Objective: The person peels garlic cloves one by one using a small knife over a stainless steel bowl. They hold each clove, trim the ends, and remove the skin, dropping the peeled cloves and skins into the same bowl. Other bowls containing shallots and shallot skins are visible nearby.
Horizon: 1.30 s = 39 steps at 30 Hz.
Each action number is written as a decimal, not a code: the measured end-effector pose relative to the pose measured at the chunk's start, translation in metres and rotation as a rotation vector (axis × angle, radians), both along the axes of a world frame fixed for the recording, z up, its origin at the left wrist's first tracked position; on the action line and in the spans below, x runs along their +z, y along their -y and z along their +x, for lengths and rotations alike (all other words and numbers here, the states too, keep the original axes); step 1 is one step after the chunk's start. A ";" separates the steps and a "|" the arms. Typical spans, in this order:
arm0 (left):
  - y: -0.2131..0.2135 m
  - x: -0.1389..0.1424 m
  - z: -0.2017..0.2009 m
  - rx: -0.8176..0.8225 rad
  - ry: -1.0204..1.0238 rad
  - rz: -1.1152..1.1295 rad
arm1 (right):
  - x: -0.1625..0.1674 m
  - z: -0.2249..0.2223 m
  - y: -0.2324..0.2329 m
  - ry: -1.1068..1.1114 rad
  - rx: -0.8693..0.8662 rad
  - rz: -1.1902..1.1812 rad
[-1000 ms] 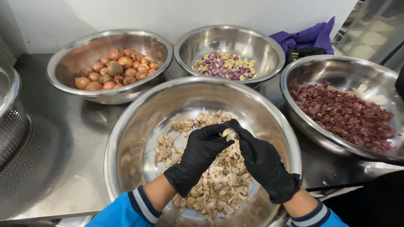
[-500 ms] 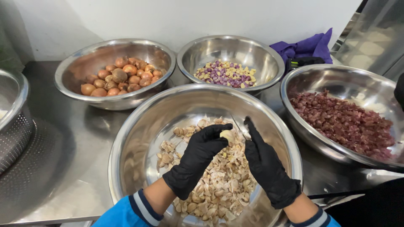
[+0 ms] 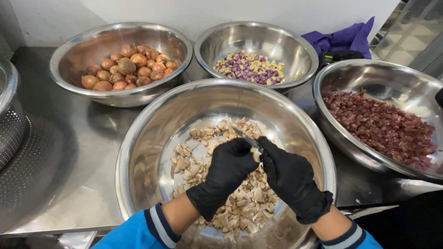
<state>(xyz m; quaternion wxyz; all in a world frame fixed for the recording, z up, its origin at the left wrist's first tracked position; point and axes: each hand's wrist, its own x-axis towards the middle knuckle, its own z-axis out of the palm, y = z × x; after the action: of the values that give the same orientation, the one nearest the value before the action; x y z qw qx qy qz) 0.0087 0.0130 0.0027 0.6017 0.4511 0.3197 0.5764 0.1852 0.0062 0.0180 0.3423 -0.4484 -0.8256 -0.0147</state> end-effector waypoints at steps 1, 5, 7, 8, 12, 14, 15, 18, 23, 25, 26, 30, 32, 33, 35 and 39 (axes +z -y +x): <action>0.001 0.002 0.001 0.004 -0.023 -0.045 | -0.010 0.004 -0.004 -0.059 0.008 -0.068; 0.002 0.014 -0.006 -0.069 -0.042 -0.158 | -0.051 0.017 -0.030 -0.125 0.098 0.133; 0.001 0.020 -0.012 -0.118 -0.002 -0.138 | -0.065 0.024 -0.040 -0.094 0.148 0.313; 0.001 0.022 -0.014 -0.131 0.022 -0.116 | -0.070 0.026 -0.041 -0.094 0.157 0.316; 0.001 0.026 -0.018 -0.137 0.067 -0.066 | -0.070 0.022 -0.023 -0.441 0.196 -0.025; 0.001 0.027 -0.021 -0.129 0.071 -0.068 | -0.054 0.015 -0.017 -0.427 0.212 -0.024; 0.001 0.026 -0.021 -0.125 0.072 -0.070 | -0.044 0.011 -0.013 -0.420 0.219 -0.025; 0.001 0.022 -0.017 -0.081 0.090 -0.019 | -0.013 0.004 -0.001 -0.230 0.050 -0.353; 0.001 0.011 -0.011 0.024 0.082 -0.047 | 0.013 -0.012 0.005 -0.051 -0.054 -0.177; 0.002 0.009 -0.008 0.021 0.108 -0.048 | 0.012 -0.013 0.007 -0.122 -0.011 -0.084; 0.002 0.008 -0.007 0.014 0.111 -0.054 | 0.010 -0.013 0.008 -0.194 0.037 -0.028; 0.006 0.006 0.001 0.000 0.092 -0.068 | 0.000 -0.011 0.003 -0.290 0.058 -0.057; 0.005 0.005 -0.003 -0.006 0.046 -0.045 | -0.005 -0.010 0.002 -0.423 0.062 -0.168; 0.001 0.006 -0.007 -0.009 0.021 -0.025 | -0.005 -0.011 0.000 -0.492 0.067 -0.216; -0.001 0.004 -0.010 -0.017 0.053 -0.043 | -0.002 -0.003 0.003 -0.430 0.051 -0.333; -0.006 -0.012 -0.006 -0.015 0.106 0.007 | 0.004 -0.005 0.006 -0.294 0.116 -0.240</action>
<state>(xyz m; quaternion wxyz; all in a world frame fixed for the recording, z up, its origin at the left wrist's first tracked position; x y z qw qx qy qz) 0.0022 0.0194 -0.0092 0.6205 0.4245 0.2819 0.5960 0.1800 0.0001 0.0216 0.4034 -0.4350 -0.7871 0.1690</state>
